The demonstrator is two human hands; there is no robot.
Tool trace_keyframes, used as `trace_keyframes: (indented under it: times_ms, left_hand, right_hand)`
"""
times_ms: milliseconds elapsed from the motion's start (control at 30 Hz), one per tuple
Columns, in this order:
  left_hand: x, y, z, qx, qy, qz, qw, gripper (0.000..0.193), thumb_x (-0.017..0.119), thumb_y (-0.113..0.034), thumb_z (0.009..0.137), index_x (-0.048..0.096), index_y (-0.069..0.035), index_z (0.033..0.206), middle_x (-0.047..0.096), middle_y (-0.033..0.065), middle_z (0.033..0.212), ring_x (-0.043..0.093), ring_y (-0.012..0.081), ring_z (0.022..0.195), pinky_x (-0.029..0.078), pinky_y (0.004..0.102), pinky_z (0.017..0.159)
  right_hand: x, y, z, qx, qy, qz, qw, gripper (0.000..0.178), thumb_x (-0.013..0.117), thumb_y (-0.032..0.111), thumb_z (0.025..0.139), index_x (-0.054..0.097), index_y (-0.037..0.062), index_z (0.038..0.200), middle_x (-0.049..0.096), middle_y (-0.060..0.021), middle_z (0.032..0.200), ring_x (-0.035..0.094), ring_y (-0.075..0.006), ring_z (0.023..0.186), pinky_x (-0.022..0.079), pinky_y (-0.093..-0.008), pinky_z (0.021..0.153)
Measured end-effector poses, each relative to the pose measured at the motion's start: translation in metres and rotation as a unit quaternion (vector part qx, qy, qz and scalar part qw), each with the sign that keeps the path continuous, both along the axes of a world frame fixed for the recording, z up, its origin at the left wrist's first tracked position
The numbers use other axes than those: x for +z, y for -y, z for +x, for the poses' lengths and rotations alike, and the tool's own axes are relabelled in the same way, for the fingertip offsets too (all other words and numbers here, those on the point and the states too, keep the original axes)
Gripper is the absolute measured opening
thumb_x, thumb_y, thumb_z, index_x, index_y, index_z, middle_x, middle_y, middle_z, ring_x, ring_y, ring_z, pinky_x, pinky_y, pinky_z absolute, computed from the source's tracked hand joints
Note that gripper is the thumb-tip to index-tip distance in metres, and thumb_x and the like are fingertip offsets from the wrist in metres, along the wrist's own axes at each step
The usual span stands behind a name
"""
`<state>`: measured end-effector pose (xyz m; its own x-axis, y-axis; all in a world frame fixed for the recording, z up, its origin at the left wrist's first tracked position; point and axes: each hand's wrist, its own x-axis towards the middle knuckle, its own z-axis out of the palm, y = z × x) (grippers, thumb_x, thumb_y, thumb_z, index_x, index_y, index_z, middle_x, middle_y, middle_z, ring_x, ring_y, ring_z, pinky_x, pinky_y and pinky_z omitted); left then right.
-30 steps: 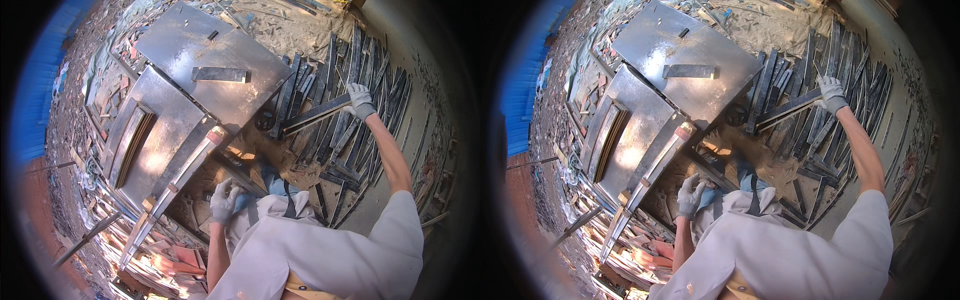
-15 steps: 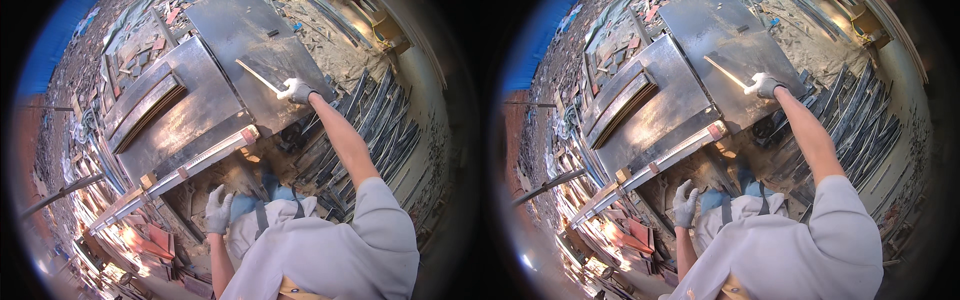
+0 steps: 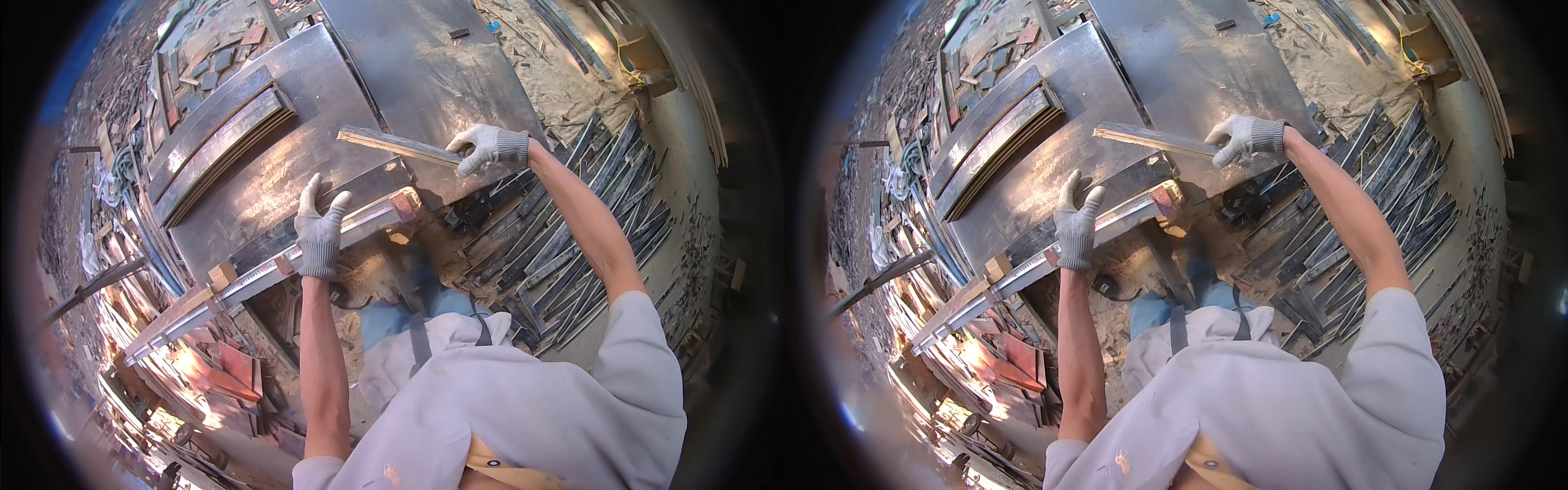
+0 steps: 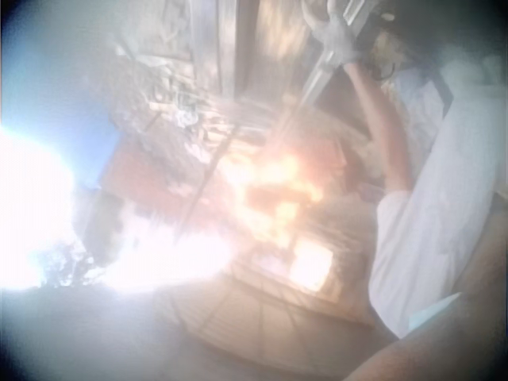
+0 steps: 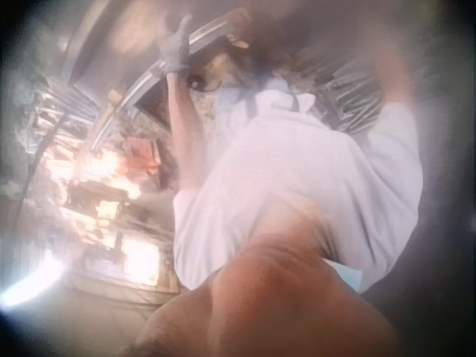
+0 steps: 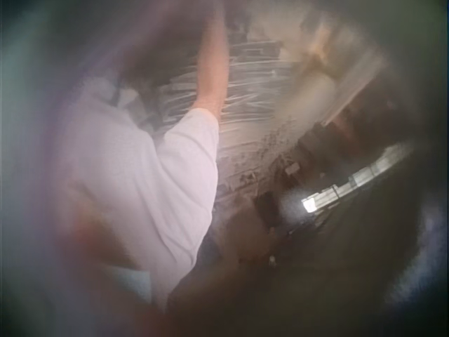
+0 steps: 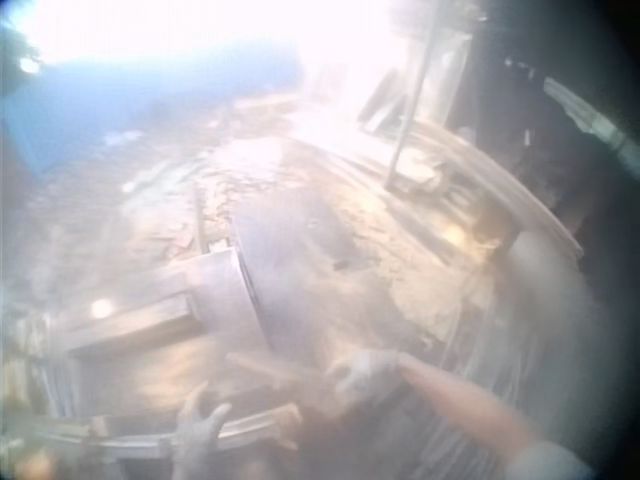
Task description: The person repeatedly picks up wooden planks from the floor, places them on a table saw, and cuts them into smaller pieces. After each cut, the person removes the cut pieces and places them on the floor. The process is repeated multiple times with different planks.
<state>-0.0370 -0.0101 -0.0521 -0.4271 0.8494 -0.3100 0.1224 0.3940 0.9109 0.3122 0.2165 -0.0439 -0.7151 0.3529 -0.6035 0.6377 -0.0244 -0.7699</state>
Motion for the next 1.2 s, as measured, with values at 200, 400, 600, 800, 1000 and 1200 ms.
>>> trace_keyframes:
  times_ms: [200,400,600,800,1000,1200]
  left_hand:
    - [0.021,-0.041,0.072,0.023,0.351,0.052,0.935,0.093,0.088,-0.027,0.095,0.035,0.009,0.162,0.067,0.0208,0.141,0.071,0.0239,0.120,0.060,0.0338,0.098]
    - [0.046,-0.006,0.076,-0.058,0.399,0.007,0.915,0.100,0.089,-0.023,0.092,0.028,0.015,0.161,0.063,0.0305,0.141,0.073,0.0374,0.119,0.063,0.0453,0.103]
    - [0.045,0.027,0.079,-0.063,0.457,0.006,0.887,0.104,0.092,-0.021,0.082,0.031,0.013,0.160,0.064,0.0301,0.142,0.073,0.0380,0.120,0.061,0.0462,0.106]
    - [0.050,0.076,0.084,-0.024,0.569,0.023,0.821,0.084,0.079,-0.010,0.082,0.043,0.010,0.154,0.071,0.0261,0.130,0.075,0.0392,0.116,0.063,0.0536,0.103]
    - [0.024,0.115,0.150,0.039,0.497,0.048,0.866,0.121,0.096,-0.051,0.079,0.032,0.005,0.165,0.058,0.0224,0.150,0.061,0.0326,0.137,0.054,0.0460,0.111]
    - [-0.004,0.101,0.184,0.161,0.388,-0.108,0.901,0.027,0.084,-0.013,0.088,0.070,-0.001,0.107,0.073,0.0061,0.095,0.072,0.0196,0.085,0.061,0.0364,0.079]
  right_hand:
    - [0.028,0.046,-0.022,0.014,-0.045,-0.053,0.997,0.067,0.096,0.036,0.077,0.075,-0.0069,0.125,0.078,-0.0105,0.100,0.072,-0.0143,0.083,0.058,-0.0295,0.076]
    - [0.062,0.092,-0.017,0.074,0.001,-0.087,0.993,0.066,0.102,0.032,0.071,0.075,-0.0067,0.118,0.076,-0.0078,0.090,0.071,-0.0127,0.083,0.058,-0.0298,0.076]
    - [0.057,0.126,-0.001,0.076,-0.040,-0.144,0.986,0.051,0.093,0.024,0.073,0.076,-0.0079,0.110,0.078,-0.0131,0.088,0.074,-0.0166,0.074,0.062,-0.0323,0.069]
    - [0.060,0.171,0.024,-0.100,-0.078,-0.324,0.938,0.038,0.079,0.013,0.085,0.073,-0.0067,0.117,0.081,-0.0161,0.100,0.081,-0.0220,0.084,0.067,-0.0336,0.070]
    - [0.060,0.248,0.024,0.151,0.071,0.202,0.965,0.052,0.062,0.030,0.094,0.058,-0.0064,0.130,0.071,-0.0335,0.116,0.072,-0.0485,0.103,0.057,-0.0563,0.088]
    - [0.070,0.269,0.014,0.069,0.030,0.224,0.972,0.101,0.076,0.037,0.091,0.026,-0.0021,0.169,0.042,-0.0331,0.161,0.046,-0.0455,0.150,0.040,-0.0468,0.124]
